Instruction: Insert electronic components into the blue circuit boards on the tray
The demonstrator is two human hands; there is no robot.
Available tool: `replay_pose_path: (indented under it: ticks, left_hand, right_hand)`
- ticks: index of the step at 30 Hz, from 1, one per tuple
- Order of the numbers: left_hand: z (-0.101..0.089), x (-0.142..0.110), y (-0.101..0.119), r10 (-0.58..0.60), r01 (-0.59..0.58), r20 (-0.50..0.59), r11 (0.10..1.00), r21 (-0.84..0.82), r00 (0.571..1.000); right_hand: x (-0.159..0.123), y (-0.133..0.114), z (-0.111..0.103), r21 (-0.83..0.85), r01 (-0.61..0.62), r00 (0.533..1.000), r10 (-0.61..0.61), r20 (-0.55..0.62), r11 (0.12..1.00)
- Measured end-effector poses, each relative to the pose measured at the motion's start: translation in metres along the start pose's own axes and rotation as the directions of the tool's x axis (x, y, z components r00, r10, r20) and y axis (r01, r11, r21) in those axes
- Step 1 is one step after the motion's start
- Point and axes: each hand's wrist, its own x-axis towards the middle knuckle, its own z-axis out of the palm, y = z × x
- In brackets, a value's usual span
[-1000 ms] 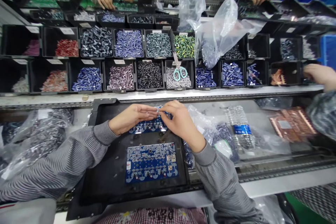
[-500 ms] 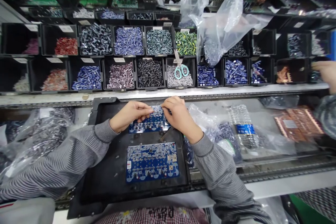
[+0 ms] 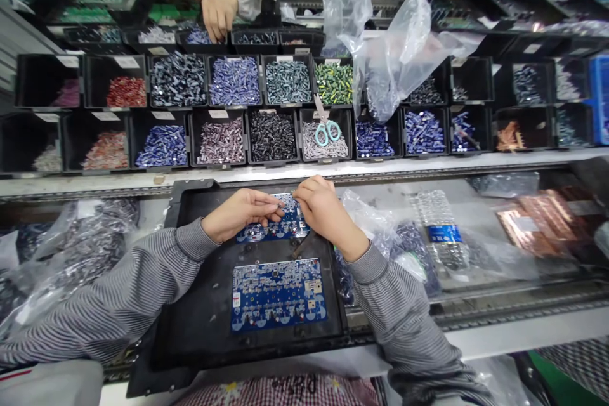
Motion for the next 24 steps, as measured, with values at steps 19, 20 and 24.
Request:
replay_pose_path:
  ticks: [19, 20, 24]
  left_hand:
    - [0.001, -0.001, 0.002, -0.056, 0.067, 0.119, 0.994, -0.091, 0.991]
    - [0.001, -0.002, 0.003, -0.052, 0.066, 0.135, 0.993, -0.102, 0.989]
    - [0.002, -0.004, 0.006, 0.009, 0.003, 0.101, 0.993, -0.120, 0.995]
  right_hand:
    - [-0.003, -0.018, -0.012, 0.139, 0.106, 0.989, -0.091, -0.115, 0.985]
    - [-0.003, -0.019, -0.014, 0.163, 0.111, 0.987, -0.090, -0.132, 0.980]
    - [0.000, -0.011, -0.018, 0.115, 0.028, 0.987, -0.009, -0.161, 0.993]
